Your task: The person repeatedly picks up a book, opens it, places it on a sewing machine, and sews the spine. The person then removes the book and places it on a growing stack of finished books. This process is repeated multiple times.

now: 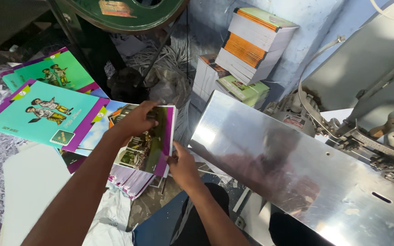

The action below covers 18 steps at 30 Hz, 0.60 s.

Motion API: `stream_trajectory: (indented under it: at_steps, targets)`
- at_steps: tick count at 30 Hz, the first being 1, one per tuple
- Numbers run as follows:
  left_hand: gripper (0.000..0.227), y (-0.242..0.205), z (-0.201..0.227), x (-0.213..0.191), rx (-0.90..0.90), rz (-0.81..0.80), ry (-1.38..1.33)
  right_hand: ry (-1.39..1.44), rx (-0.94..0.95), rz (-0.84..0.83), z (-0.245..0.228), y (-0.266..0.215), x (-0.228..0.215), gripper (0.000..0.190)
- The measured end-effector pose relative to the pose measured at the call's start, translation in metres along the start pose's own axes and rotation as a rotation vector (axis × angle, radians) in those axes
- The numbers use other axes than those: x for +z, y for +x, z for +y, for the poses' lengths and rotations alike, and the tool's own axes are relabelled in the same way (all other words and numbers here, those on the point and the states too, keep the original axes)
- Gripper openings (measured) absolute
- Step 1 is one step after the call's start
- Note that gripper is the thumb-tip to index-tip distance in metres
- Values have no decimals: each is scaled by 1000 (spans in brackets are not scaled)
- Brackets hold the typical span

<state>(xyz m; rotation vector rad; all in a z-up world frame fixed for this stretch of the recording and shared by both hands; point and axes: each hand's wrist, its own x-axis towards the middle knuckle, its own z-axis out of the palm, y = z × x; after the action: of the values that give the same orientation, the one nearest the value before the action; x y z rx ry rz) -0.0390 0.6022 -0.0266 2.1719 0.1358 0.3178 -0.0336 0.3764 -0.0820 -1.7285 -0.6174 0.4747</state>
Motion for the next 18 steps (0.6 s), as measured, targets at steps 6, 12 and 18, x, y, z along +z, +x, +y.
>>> stream_trajectory:
  at_steps: [6,12,18]
  targets:
    - [56,-3,3,2,-197,67,-87,29,58,-34,3,5,-3,60]
    - [43,-15,-13,3,56,228,4,-43,59,21,16,6,-1,81]
    - [39,-19,-41,10,147,320,-193,283,15,-49,33,10,11,57]
